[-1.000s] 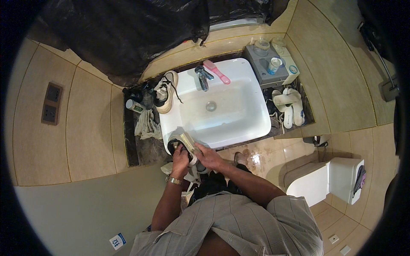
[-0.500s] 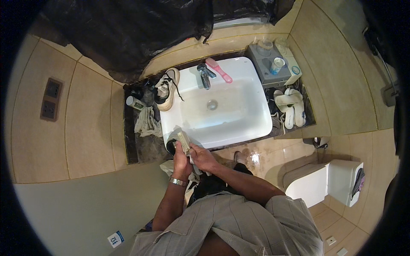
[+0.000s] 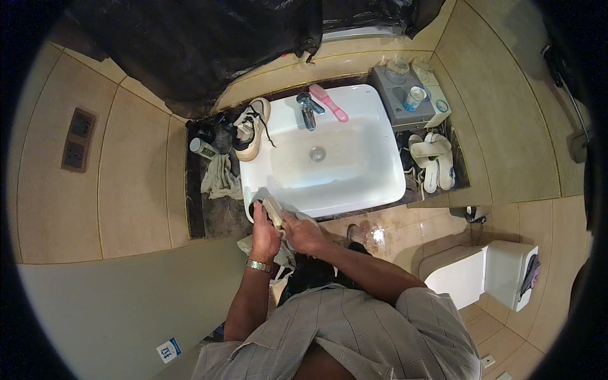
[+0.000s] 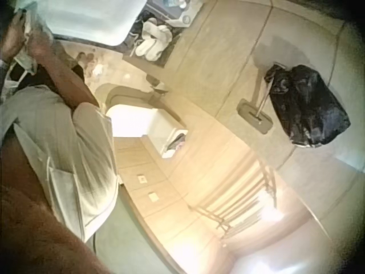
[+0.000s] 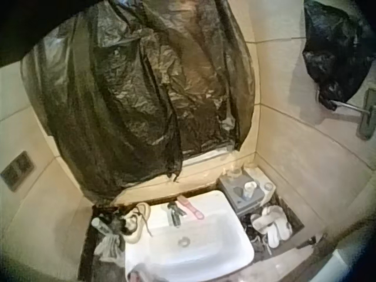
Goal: The person cleans a white sneaker in a bathroom sink. They apply a liquid cleaning solution from a bottle to the shoe, then scrub the shoe with a brush. The person scrubs the upper, sides, and sole of the shoe.
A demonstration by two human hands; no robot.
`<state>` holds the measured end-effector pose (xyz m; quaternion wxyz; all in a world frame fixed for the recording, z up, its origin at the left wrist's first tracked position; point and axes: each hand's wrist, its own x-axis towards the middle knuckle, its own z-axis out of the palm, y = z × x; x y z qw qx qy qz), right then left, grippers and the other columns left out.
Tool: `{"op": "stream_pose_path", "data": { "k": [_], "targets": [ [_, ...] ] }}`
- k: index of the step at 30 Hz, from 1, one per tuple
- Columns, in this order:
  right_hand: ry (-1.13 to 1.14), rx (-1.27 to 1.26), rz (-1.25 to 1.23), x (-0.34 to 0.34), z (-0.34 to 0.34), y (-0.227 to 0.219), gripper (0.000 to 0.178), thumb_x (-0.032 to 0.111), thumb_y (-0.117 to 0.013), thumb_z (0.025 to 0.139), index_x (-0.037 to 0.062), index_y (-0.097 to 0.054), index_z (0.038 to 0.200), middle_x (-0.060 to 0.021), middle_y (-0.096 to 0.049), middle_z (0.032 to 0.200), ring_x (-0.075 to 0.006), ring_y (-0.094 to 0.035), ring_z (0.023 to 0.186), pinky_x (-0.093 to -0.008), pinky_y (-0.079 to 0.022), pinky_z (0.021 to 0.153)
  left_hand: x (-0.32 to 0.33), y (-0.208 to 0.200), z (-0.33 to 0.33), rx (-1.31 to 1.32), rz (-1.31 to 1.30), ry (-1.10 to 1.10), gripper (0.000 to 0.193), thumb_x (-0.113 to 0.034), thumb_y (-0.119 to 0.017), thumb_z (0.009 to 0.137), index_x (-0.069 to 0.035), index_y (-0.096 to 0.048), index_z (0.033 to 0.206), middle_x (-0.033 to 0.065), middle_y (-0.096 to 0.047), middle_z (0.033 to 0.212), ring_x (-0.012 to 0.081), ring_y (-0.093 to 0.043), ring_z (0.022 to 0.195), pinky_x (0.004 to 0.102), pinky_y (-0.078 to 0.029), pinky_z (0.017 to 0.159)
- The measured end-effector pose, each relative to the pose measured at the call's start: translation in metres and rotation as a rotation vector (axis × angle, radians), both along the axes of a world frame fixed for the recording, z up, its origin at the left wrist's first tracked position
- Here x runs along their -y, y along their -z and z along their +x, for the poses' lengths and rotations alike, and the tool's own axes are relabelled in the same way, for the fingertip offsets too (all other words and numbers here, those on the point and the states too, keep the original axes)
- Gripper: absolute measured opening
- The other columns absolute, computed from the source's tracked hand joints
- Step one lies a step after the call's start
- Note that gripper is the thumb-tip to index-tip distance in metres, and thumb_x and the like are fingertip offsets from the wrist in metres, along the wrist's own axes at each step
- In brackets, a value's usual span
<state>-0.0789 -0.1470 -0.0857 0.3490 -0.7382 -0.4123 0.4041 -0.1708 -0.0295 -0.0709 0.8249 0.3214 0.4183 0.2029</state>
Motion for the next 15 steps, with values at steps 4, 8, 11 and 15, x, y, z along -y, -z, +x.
{"op": "stream_pose_path", "data": {
  "k": [4,8,11,15],
  "targets": [
    [-0.087,0.006,0.024,0.01,0.003,0.004,0.046,0.028,-0.043,0.106,0.0059,-0.046,0.147,-0.0294,-0.071,0.093,-0.0514,-0.069,0.088,-0.0619,-0.054,0.081,-0.007,0.019,0.003,-0.013,0.022,-0.14,0.068,-0.058,-0.048,0.106,-0.005,-0.047,0.147,0.0093,-0.057,0.141,0.025,-0.055,0.125,0.0417,-0.044,0.109],
    [-0.336,0.247,-0.118,0.053,0.026,-0.021,0.053,0.02,-0.05,0.102,0.0077,-0.039,0.152,-0.0288,-0.071,0.088,-0.0491,-0.071,0.082,-0.061,-0.056,0.074,-0.009,0.039,0.003,-0.035,0.034,-0.152,0.06,-0.048,-0.057,0.105,-0.001,-0.051,0.143,0.0108,-0.058,0.139,0.0263,-0.058,0.123,0.0428,-0.047,0.107],
    [-0.288,0.296,-0.106,0.064,0.04,-0.012,0.058,0.016,-0.053,0.099,0.0094,-0.036,0.154,-0.0272,-0.071,0.084,-0.046,-0.071,0.077,-0.0587,-0.057,0.066,-0.012,0.098,-0.012,-0.264,0.266,-0.142,0.051,-0.04,-0.058,0.105,0.002,-0.057,0.133,0.0109,-0.064,0.131,0.026,-0.063,0.115,0.0402,-0.053,0.097],
    [-0.263,0.294,-0.03,0.041,0.032,0.013,0.057,0.02,-0.053,0.1,0.0103,-0.038,0.154,-0.0257,-0.071,0.083,-0.0446,-0.071,0.074,-0.0567,-0.056,0.063,-0.021,0.107,-0.013,-0.403,0.18,-0.118,0.046,-0.036,-0.056,0.104,0.002,-0.059,0.13,0.0111,-0.066,0.125,0.0274,-0.066,0.11,0.0402,-0.055,0.091]
  ]
}}
